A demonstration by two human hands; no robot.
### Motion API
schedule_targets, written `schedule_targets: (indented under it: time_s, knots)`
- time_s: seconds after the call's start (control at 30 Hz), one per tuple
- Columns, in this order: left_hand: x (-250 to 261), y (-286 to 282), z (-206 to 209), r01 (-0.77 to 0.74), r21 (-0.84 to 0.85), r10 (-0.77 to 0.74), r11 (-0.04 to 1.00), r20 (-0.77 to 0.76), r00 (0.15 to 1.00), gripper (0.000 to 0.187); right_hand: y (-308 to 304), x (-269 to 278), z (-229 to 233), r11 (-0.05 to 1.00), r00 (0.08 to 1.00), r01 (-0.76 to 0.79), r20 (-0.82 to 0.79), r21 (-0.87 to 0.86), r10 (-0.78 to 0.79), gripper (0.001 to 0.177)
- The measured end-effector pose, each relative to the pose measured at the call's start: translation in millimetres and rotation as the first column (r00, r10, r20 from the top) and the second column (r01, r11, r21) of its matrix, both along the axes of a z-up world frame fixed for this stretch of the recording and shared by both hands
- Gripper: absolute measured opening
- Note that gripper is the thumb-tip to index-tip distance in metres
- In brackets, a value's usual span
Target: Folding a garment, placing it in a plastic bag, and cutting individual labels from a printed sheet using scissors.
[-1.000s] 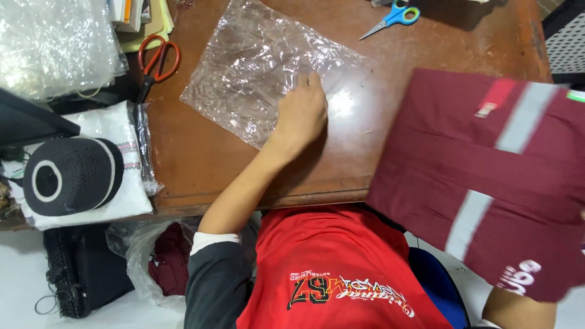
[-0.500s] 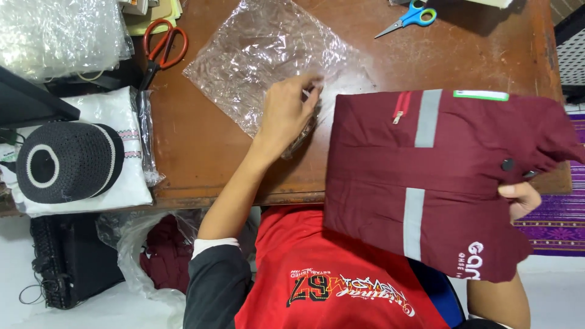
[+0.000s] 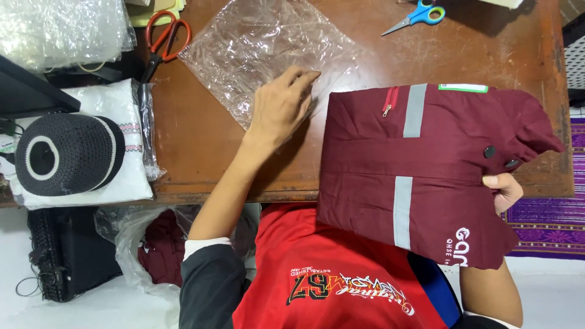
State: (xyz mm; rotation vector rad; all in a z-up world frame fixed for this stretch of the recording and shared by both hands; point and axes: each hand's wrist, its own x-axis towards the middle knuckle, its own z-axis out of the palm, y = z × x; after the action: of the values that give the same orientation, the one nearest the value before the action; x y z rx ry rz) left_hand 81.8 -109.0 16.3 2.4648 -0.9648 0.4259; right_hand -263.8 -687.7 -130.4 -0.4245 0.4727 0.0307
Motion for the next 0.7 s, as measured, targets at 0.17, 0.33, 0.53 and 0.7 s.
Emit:
schedule_targets:
  time_s: [0.17, 0.33, 0.53, 0.7]
  knots:
    - [-18.3, -7.5, 4.0, -0.086, 0.225, 0.036, 0.971, 0.215, 0.976, 0.036, 72.1, 82.2, 36.0, 0.998, 0.999, 0.009, 0.047, 0.057, -0.012, 0.020]
    - [-34.5, -3.5, 29.9, 0.005, 0.338, -0.015, 0.941, 0.026, 1.000, 0.058, 150.2, 117.8, 52.3, 0.992, 0.996, 0.009, 0.090, 0.124, -0.020, 0.022]
    - [-41.3, -6.1, 56.6, 0.088, 0.326, -0.014, 0.941, -0.222, 0.975, 0.078, 210.7, 150.5, 61.0, 0.980, 0.988, 0.007, 0.148, 0.199, -0.037, 0.026]
    - [-45.8, -12.7, 68.1, 0.167, 0.244, -0.077, 0.955, -0.337, 0.938, 0.079, 240.5, 167.3, 65.9, 0.965, 0.979, 0.003, 0.196, 0.262, -0.057, 0.029]
